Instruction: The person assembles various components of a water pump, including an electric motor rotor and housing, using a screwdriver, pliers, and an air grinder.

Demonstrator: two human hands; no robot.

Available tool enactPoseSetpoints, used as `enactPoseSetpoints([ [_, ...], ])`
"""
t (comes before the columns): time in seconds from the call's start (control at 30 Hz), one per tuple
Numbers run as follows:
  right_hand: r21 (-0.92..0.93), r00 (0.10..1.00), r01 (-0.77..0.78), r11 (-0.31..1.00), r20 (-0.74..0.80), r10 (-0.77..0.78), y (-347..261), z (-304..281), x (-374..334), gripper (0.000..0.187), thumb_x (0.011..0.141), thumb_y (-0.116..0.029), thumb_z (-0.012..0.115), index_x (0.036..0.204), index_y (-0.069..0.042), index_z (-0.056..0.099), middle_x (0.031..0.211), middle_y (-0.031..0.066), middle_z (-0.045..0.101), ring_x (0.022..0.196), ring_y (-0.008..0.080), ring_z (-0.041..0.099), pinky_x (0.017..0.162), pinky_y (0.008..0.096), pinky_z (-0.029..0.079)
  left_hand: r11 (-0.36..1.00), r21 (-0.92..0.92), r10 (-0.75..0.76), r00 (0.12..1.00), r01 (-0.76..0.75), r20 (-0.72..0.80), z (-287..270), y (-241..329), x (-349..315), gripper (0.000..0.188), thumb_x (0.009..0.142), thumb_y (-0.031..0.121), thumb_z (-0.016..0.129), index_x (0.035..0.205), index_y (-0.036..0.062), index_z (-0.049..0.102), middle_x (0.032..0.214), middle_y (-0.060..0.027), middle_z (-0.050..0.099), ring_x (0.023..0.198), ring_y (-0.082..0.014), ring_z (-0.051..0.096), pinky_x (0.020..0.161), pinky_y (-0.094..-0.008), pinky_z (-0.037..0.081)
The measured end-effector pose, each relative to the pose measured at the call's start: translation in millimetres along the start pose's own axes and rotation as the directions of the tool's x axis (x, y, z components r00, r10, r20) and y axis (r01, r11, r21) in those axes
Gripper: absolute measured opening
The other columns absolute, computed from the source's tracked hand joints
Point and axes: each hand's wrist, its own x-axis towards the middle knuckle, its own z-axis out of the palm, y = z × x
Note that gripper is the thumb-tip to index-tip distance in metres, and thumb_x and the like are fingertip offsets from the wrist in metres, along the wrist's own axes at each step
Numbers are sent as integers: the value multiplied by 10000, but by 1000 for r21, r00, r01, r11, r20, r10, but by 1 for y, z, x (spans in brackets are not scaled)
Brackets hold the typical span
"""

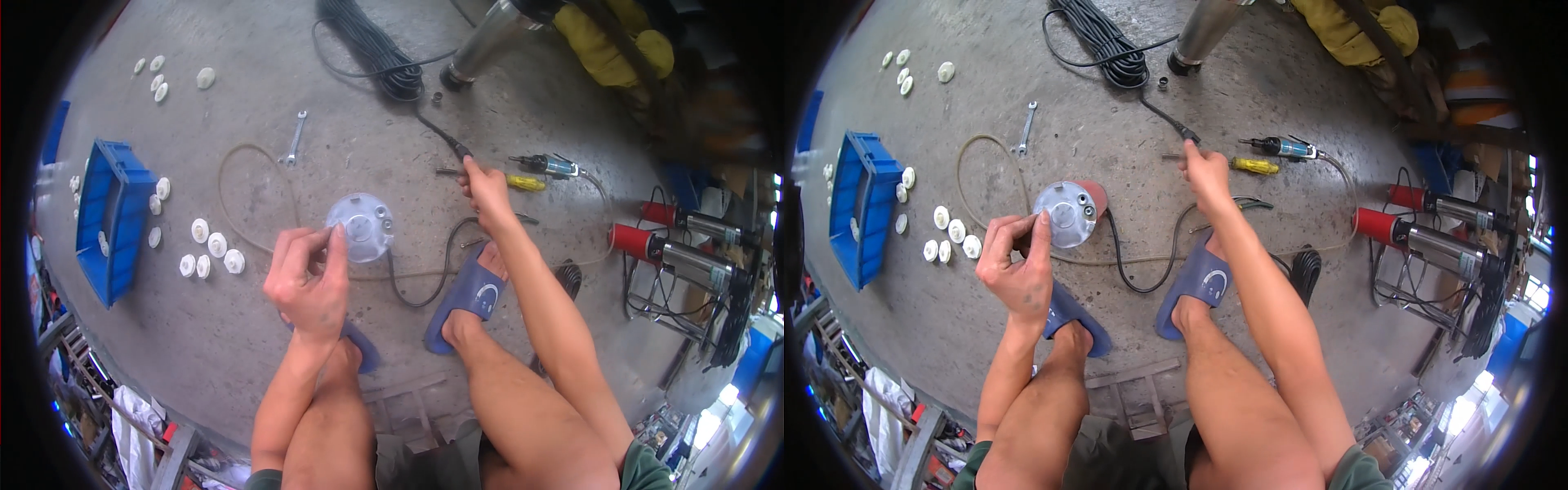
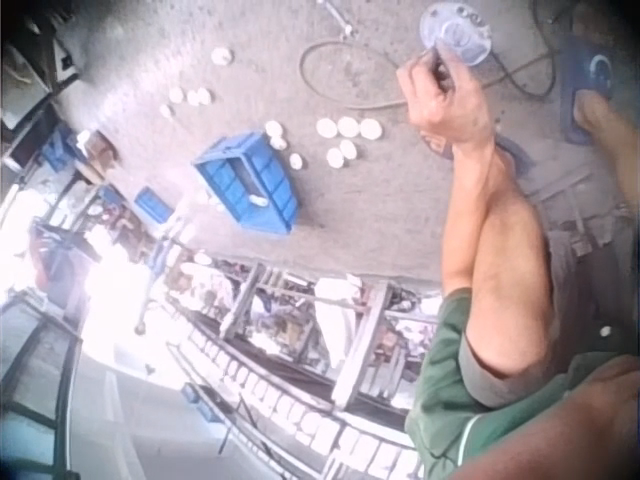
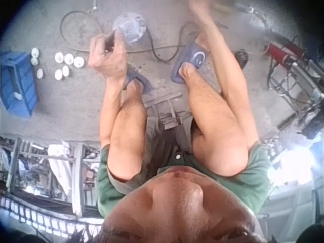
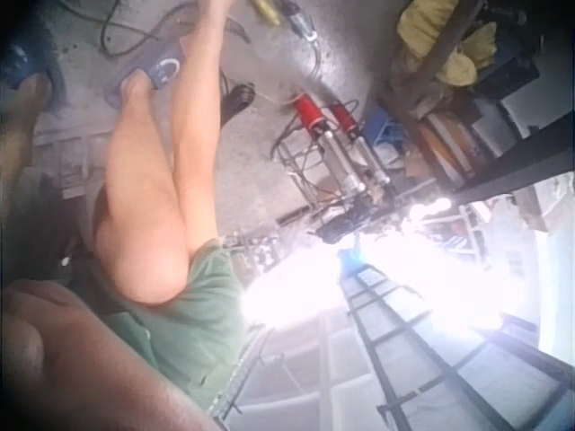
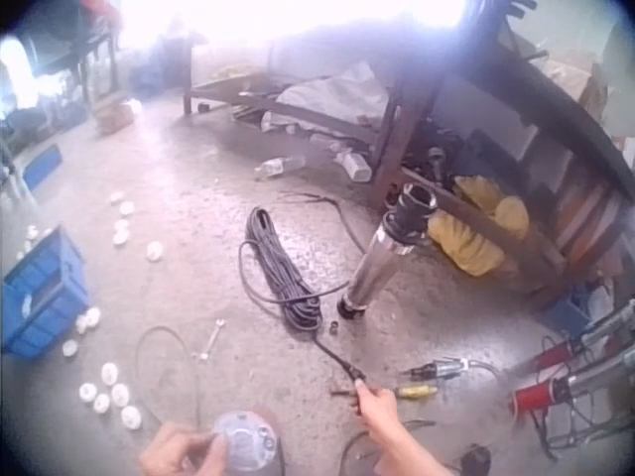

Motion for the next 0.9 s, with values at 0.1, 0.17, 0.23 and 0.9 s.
enactPoseSetpoints([
  [0.1,211,925,-378,901,53,375,27,2,38,368,1029,-350,696,937,6,694,862,119,775,626,133,668,456,258,418,995,68,71,997,-70,-24,-4,-2,-2,104,874,-16,835,876,-47,737,835,-58,670,659,-94,584,600,-236,475],
  [0.17,285,920,-385,878,41,390,38,4,53,355,1040,-324,682,907,4,677,867,122,776,623,128,663,444,246,415,997,62,37,999,-36,-18,-3,-3,-5,95,878,-14,830,883,-43,740,846,-54,670,656,-85,575,593,-233,464],
  [0.23,377,916,-388,841,56,397,45,2,65,341,1049,-306,672,896,-1,668,860,117,770,631,130,663,448,244,424,999,32,-19,999,20,-25,-1,1,-5,88,880,-12,827,892,-39,744,854,-49,669,652,-76,563,585,-231,451],
  [0.9,-1,269,952,306,480,-835,-105,19,-184,204,897,98,698,1070,-4,729,1055,100,778,913,267,710,819,359,572,907,-418,176,943,-45,281,27,-75,-9,1278,586,351,1065,1593,7,357,1469,-197,572,1321,-282,611,1109,-417,501],
])
